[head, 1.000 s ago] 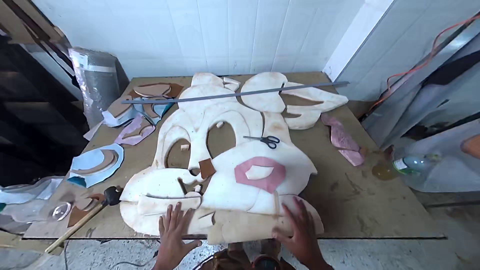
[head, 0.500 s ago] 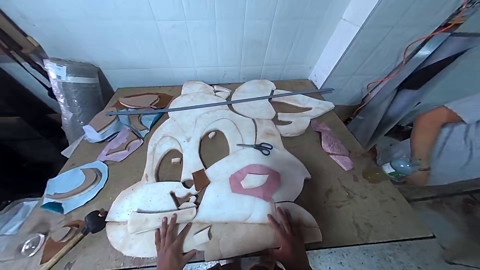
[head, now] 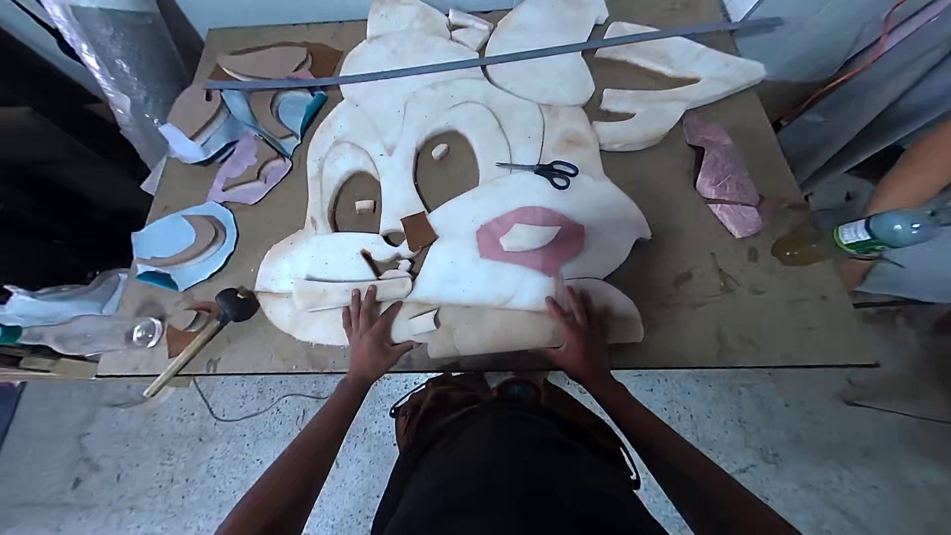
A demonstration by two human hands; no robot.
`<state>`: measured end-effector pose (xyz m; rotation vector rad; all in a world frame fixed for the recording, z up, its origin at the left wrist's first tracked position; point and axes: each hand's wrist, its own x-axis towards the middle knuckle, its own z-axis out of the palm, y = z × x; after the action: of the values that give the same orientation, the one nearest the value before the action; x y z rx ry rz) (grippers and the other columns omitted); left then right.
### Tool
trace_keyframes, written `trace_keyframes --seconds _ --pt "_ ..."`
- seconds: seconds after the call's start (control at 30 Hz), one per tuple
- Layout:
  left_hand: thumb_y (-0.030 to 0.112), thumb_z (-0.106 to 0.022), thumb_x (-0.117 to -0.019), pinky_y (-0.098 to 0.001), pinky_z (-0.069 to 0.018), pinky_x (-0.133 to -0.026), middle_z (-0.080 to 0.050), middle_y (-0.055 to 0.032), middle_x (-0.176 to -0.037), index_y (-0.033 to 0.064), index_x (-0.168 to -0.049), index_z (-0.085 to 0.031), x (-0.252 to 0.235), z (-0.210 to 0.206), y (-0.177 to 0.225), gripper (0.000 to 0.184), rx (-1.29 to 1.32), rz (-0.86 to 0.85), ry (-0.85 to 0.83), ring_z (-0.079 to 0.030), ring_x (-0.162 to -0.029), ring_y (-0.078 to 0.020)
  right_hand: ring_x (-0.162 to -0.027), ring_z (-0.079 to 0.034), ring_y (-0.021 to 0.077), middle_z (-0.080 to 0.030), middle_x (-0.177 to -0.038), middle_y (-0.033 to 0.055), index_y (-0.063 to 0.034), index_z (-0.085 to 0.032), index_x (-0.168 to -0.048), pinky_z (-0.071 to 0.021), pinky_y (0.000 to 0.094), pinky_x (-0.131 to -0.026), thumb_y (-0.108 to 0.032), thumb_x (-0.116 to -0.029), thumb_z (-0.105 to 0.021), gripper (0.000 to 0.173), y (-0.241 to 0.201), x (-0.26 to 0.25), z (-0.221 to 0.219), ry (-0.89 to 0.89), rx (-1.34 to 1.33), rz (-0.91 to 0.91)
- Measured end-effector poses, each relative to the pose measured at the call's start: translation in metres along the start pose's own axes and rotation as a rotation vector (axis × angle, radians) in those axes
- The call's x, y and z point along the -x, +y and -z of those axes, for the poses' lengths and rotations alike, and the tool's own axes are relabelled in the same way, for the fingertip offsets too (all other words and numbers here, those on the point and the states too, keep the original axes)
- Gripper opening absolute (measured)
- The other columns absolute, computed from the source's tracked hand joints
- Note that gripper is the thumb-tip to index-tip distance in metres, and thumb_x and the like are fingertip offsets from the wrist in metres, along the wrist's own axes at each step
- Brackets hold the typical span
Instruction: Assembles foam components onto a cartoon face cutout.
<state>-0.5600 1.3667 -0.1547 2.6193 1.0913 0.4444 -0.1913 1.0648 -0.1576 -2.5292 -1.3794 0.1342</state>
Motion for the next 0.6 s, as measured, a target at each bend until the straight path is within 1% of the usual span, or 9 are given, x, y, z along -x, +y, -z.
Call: trace_keyframes --seconds 0.07,0.1,0.17,0.2,0.27,0.3,0.33,0.47,0.6 --pt "0.088 -0.071 -0.0632 -0.0649 -0.0237 -0.12 -0.027 0.0057 -0.168 0.0412 -0.141 -0.058 -0.004 0.02 -0.001 0.092 0.02 0.022 -0.028 -0.013 -0.157 -0.0286 -0.16 -0.003 0.0293 -0.014 -0.173 -0.0018 -0.0396 -0.04 -0.157 -0.0016 0.0735 -0.122 -0.087 -0.0572 -0.075 0.116 -0.006 -0.001 0.009 -0.022 -0.005 0.0" --pt "0.084 -0.072 -0.0663 -0.063 -0.0342 -0.113 -0.035 0.0067 -0.164 0.0362 -0.138 -0.06 -0.009 0.033 -0.005 0.087 0.046 0.021 -0.024 -0.025 -0.154 -0.0263 -0.16 -0.002 0.0299 -0.014 -0.173 -0.0015 -0.039 -0.04 -0.157 -0.0009 0.0742 -0.121 -0.086 -0.0574 -0.076 0.116 -0.006 -0.002 0.011 -0.039 -0.009 0.003" --pt "0.073 -0.077 -0.0715 -0.0629 -0.0445 -0.103 -0.045 0.0016 -0.158 0.0262 -0.133 -0.063 -0.027 0.056 -0.022 0.078 0.084 0.005 0.011 -0.045 -0.142 -0.0268 -0.16 -0.001 0.0299 -0.014 -0.173 -0.0019 -0.0385 -0.038 -0.158 -0.0023 0.0753 -0.12 -0.083 -0.0605 -0.076 0.114 -0.003 -0.002 0.017 -0.092 -0.033 0.022" --pt "0.069 -0.078 -0.073 -0.0631 -0.0444 -0.101 -0.044 0.001 -0.159 0.0261 -0.133 -0.062 -0.039 0.065 -0.033 0.076 0.054 0.006 -0.005 -0.047 -0.14 -0.0273 -0.16 -0.002 0.0286 -0.015 -0.173 -0.0033 -0.039 -0.036 -0.159 -0.0039 0.0749 -0.12 -0.083 -0.0637 -0.073 0.111 0.001 -0.002 0.022 -0.117 -0.052 0.037" --pt "0.065 -0.079 -0.0742 -0.0657 -0.0379 -0.108 -0.041 0.001 -0.161 0.0297 -0.144 -0.055 -0.065 0.079 -0.051 0.082 -0.033 0.02 -0.136 -0.04 -0.145 -0.029 -0.159 -0.008 0.0241 -0.021 -0.171 -0.0052 -0.0383 -0.035 -0.16 -0.009 0.072 -0.122 -0.084 -0.0718 -0.066 0.104 0.009 -0.002 0.034 -0.142 -0.119 0.051" --pt "0.064 -0.08 -0.0749 -0.0665 -0.0344 -0.112 -0.044 0.0006 -0.159 0.0314 -0.15 -0.049 -0.077 0.082 -0.058 0.088 -0.081 0.017 -0.229 -0.037 -0.148 -0.0292 -0.159 -0.014 0.023 -0.025 -0.17 -0.0041 -0.0359 -0.038 -0.159 -0.0131 0.0695 -0.123 -0.082 -0.0756 -0.064 0.099 0.014 -0.003 0.04 -0.135 -0.165 0.044" --pt "0.061 -0.081 -0.0763 -0.067 -0.0328 -0.114 -0.051 -0.0005 -0.153 0.0319 -0.151 -0.048 -0.087 0.083 -0.063 0.087 -0.106 0.001 -0.303 -0.041 -0.145 -0.029 -0.157 -0.019 0.0232 -0.029 -0.168 -0.0024 -0.0326 -0.043 -0.157 -0.0179 0.066 -0.124 -0.078 -0.0788 -0.065 0.093 0.017 -0.004 0.044 -0.12 -0.215 0.027" --pt "0.046 -0.082 -0.0823 -0.0613 -0.0321 -0.117 -0.066 0.0046 -0.132 0.0316 -0.132 -0.067 -0.095 0.085 -0.07 0.054 -0.159 -0.099 -0.394 -0.058 -0.128 -0.0187 -0.149 -0.036 0.0241 -0.044 -0.158 0.0035 -0.0196 -0.059 -0.144 -0.0375 0.0522 -0.119 -0.058 -0.0885 -0.068 0.068 0.002 -0.004 0.062 0.009 -0.409 -0.037" --pt "0.038 -0.084 -0.0828 -0.0567 -0.0437 -0.11 -0.067 0.0023 -0.128 0.0272 -0.13 -0.069 -0.069 0.121 -0.059 0.05 -0.038 -0.138 -0.332 -0.061 -0.122 -0.0198 -0.131 -0.056 0.018 -0.058 -0.142 0.0033 -0.0167 -0.065 -0.134 -0.0555 0.0437 -0.102 -0.042 -0.0961 -0.067 0.046 -0.047 0.002 0.072 0.044 -0.536 0.02"
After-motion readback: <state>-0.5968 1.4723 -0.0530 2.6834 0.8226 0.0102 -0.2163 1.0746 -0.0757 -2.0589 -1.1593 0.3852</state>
